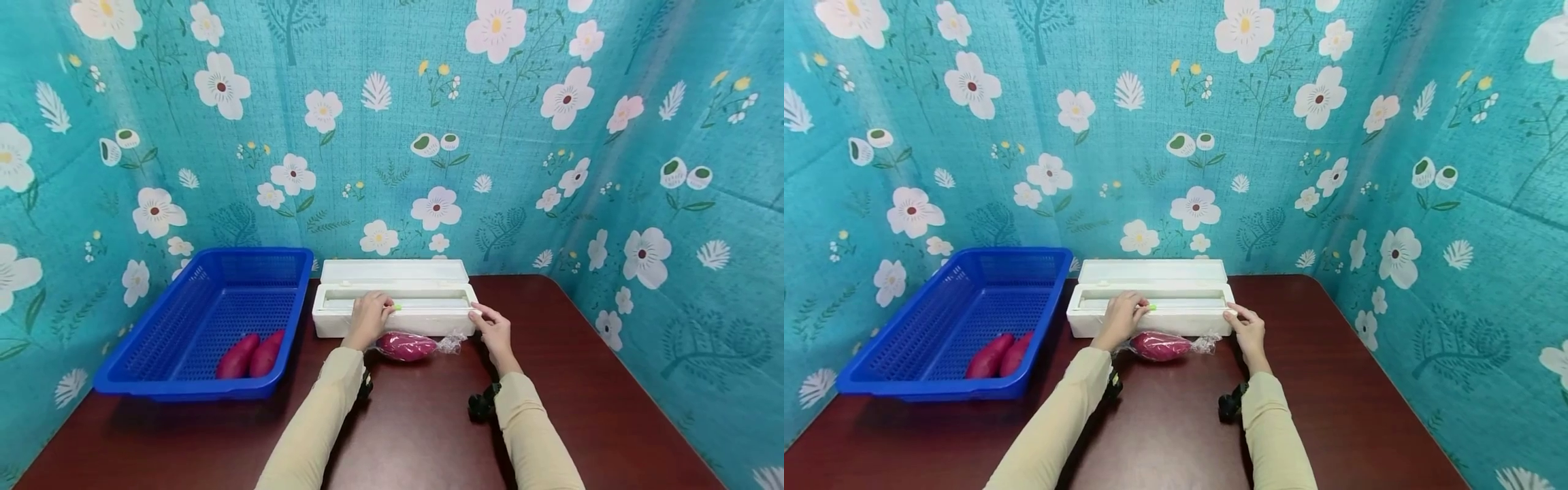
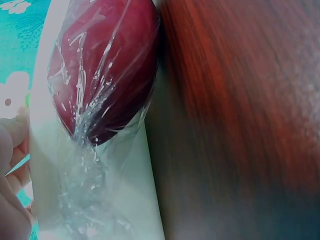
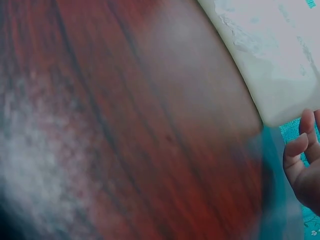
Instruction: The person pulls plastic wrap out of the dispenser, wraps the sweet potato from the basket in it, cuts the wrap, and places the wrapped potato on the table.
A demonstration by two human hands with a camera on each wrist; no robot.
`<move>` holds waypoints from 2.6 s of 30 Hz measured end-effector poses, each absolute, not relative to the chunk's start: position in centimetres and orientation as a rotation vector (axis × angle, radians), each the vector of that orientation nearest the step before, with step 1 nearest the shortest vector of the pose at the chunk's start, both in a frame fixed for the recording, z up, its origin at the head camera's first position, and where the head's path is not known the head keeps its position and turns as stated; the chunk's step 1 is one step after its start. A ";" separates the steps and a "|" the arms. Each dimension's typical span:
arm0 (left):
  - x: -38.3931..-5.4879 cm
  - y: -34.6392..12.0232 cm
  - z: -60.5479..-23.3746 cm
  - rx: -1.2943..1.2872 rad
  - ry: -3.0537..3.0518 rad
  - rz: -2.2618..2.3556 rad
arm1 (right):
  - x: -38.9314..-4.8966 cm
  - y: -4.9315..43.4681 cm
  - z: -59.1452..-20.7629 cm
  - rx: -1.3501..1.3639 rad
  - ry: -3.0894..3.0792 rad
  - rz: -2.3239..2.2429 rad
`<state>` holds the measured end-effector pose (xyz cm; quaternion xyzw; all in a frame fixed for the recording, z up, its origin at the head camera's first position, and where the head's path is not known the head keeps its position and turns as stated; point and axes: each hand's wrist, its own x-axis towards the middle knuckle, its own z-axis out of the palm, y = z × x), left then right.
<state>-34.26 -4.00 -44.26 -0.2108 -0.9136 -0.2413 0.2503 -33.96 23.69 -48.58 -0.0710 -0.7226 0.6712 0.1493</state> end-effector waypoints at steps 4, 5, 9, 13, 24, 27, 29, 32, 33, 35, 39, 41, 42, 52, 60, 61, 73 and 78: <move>-34.1 -6.4 -44.5 -0.455 -2.476 -0.628 | -34.2 23.5 -48.8 -0.199 -2.058 1.932; -34.1 -7.0 -44.5 -0.422 -2.476 -0.613 | -34.3 23.6 -48.8 -0.199 -2.049 1.932; -34.2 -8.0 -44.5 -0.366 -2.444 -0.547 | -34.4 24.6 -48.5 -0.209 -2.044 1.905; -33.9 -8.2 -44.5 -0.315 -2.385 -0.559 | -34.4 25.0 -48.2 -0.192 -2.091 1.897; -33.1 -8.4 -44.8 -0.080 -2.386 -0.938 | -34.0 24.0 -48.0 -0.191 -2.141 1.899; -33.2 -8.2 -44.8 -0.016 -2.375 -0.996 | -34.1 24.0 -47.9 -0.207 -2.134 1.885; -33.3 -8.1 -44.8 0.029 -2.364 -0.993 | -34.2 24.0 -47.9 -0.201 -2.154 1.881; -33.4 -7.9 -44.8 0.059 -2.336 -0.964 | -34.3 23.9 -48.0 -0.201 -2.172 1.896; -33.4 -7.8 -44.8 0.061 -2.330 -0.959 | -34.3 23.9 -48.1 -0.206 -2.176 1.897; -33.4 -7.8 -44.9 0.059 -2.324 -0.951 | -34.3 23.8 -48.1 -0.228 -2.179 1.897; -33.5 -8.0 -45.0 0.063 -2.301 -0.954 | -34.4 23.7 -48.1 -0.235 -2.181 1.891; -33.6 -8.1 -45.0 0.061 -2.274 -0.968 | -34.6 23.6 -48.1 -0.224 -2.180 1.891; -33.6 -8.2 -45.0 0.056 -2.257 -0.974 | -34.6 23.6 -48.1 -0.216 -2.179 1.889; -33.9 -9.1 -45.3 -0.030 -2.115 -1.069 | -34.4 24.0 -48.0 -0.212 -2.214 1.870; -34.3 -10.4 -45.7 0.018 -2.004 -1.090 | -34.3 24.2 -48.2 -0.186 -2.174 1.884; -33.6 -10.2 -44.9 0.028 -2.021 -1.122 | -34.2 24.3 -48.1 -0.176 -2.173 1.883; -33.2 -10.3 -44.1 0.086 -2.010 -1.139 | -33.5 25.3 -46.7 -0.083 -2.258 1.906; -32.3 -9.7 -42.7 0.123 -2.235 -1.072 | -33.4 25.0 -45.8 -0.075 -2.374 1.814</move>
